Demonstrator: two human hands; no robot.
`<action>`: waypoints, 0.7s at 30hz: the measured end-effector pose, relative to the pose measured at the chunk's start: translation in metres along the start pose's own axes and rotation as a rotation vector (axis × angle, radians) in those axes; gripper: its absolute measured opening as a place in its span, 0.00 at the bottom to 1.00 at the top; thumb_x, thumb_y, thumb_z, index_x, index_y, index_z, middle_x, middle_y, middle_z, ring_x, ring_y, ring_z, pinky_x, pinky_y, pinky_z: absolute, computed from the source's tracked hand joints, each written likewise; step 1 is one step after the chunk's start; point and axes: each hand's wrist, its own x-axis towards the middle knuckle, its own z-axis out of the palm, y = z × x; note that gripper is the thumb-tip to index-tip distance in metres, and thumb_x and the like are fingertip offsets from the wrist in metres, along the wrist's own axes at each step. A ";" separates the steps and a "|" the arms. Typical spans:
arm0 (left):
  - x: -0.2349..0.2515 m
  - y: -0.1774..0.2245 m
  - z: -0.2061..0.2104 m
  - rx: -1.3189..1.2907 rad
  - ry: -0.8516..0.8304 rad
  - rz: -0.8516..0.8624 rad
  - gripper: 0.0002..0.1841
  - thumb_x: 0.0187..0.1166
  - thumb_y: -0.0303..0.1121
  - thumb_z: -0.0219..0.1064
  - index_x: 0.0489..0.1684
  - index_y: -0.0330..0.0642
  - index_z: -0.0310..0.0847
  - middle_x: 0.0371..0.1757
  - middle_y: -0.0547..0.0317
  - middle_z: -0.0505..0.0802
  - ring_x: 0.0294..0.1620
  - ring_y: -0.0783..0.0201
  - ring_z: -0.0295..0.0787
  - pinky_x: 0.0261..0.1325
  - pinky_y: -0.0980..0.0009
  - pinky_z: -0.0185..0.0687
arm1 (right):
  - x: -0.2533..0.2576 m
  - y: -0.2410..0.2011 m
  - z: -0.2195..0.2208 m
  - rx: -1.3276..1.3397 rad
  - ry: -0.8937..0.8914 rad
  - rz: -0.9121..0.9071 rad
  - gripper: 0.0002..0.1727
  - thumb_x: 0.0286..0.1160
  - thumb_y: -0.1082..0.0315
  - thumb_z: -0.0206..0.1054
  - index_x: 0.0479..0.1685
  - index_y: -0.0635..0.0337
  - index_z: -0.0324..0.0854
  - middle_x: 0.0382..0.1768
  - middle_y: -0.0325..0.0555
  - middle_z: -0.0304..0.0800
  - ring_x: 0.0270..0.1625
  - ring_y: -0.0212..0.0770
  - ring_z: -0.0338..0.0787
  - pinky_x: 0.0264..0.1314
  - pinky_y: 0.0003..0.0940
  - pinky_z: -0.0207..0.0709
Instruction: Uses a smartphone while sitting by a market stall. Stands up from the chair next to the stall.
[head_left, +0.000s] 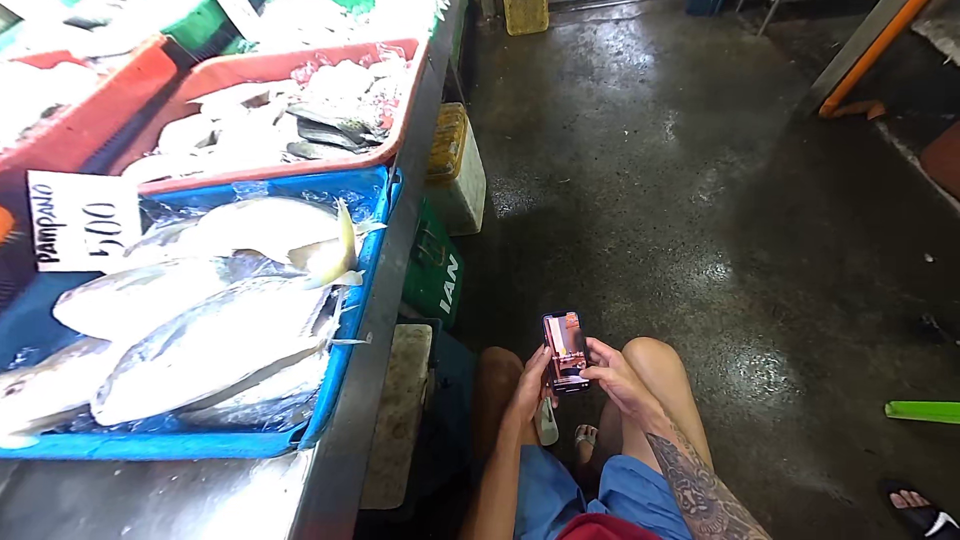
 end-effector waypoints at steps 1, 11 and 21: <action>0.000 0.000 0.000 -0.005 -0.007 0.006 0.26 0.92 0.49 0.42 0.83 0.47 0.63 0.46 0.52 0.94 0.28 0.65 0.90 0.18 0.74 0.81 | -0.001 -0.001 0.001 -0.002 -0.003 -0.001 0.35 0.63 0.81 0.64 0.78 0.68 0.69 0.64 0.56 0.88 0.62 0.44 0.91 0.64 0.40 0.86; 0.000 0.002 0.001 -0.006 -0.005 0.016 0.27 0.92 0.48 0.42 0.85 0.47 0.61 0.48 0.52 0.95 0.30 0.65 0.91 0.19 0.74 0.81 | 0.000 0.000 0.000 0.001 -0.002 -0.003 0.36 0.62 0.81 0.65 0.79 0.70 0.68 0.64 0.57 0.88 0.62 0.45 0.91 0.63 0.40 0.87; 0.002 -0.001 -0.002 -0.026 -0.018 0.008 0.26 0.92 0.48 0.42 0.85 0.48 0.62 0.50 0.51 0.94 0.31 0.64 0.91 0.19 0.73 0.81 | 0.000 -0.002 0.001 -0.023 -0.012 -0.013 0.37 0.61 0.83 0.67 0.80 0.69 0.67 0.64 0.57 0.88 0.61 0.45 0.92 0.64 0.40 0.87</action>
